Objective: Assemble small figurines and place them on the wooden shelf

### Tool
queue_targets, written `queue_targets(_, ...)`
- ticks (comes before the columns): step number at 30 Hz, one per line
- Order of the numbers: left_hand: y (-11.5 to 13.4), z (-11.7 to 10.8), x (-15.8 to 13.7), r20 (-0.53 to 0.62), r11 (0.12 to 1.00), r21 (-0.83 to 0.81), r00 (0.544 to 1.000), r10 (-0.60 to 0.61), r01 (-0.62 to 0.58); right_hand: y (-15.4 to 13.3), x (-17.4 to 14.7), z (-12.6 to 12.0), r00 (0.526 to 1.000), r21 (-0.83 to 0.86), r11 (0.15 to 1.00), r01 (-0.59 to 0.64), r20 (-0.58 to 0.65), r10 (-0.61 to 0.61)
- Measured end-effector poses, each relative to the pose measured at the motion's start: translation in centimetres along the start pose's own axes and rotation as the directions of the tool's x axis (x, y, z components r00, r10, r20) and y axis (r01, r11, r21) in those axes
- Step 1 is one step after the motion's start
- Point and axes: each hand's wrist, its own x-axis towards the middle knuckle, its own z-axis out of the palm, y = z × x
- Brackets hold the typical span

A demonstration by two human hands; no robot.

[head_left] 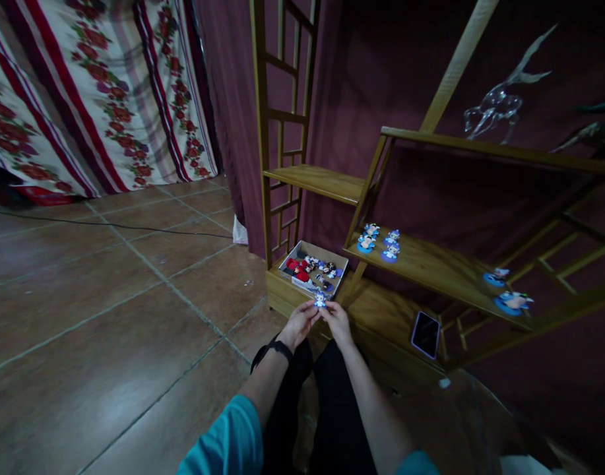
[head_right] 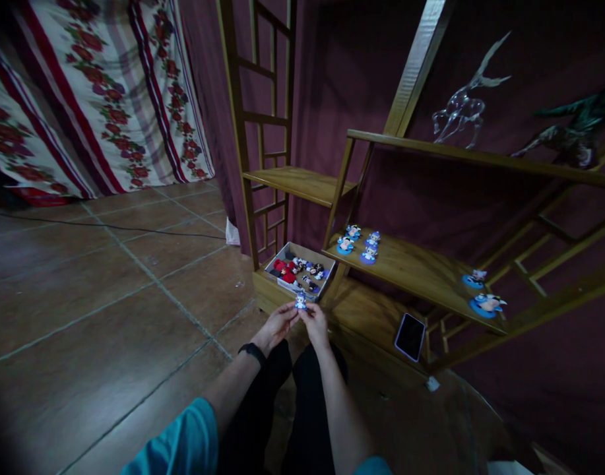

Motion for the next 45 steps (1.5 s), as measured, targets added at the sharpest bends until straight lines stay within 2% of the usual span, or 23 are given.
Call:
queue_targets(8,0.1,0.3,-0.3,-0.034,1.0,0.004,0.999,0.026,-0.026,-0.6,-0.3,0.0,1.0,-0.011,1.0,0.002,0.008,-0.002)
queue_targets(16,0.1,0.3,-0.4,-0.002,0.999,0.016,0.999,0.038,-0.038,0.0,0.1,0.2,0.999,0.094,0.996,0.011,0.034,-0.015)
queue_targets(28,0.3,0.5,-0.5,0.029,0.999,0.007,0.998,0.05,-0.05,0.4,0.4,-0.1,0.996,0.078,0.997,-0.022,0.087,0.015)
queue_targets(37,0.0,0.2,-0.2,-0.03,0.999,0.006,0.999,0.044,-0.044,-0.2,0.1,0.1,0.998,0.069,0.997,-0.022,0.064,0.017)
queue_targets(45,0.0,0.2,0.0,-0.019,0.999,-0.014,0.999,0.04,-0.04,-0.2,0.1,0.0,0.999,0.044,0.999,0.002,0.053,-0.004)
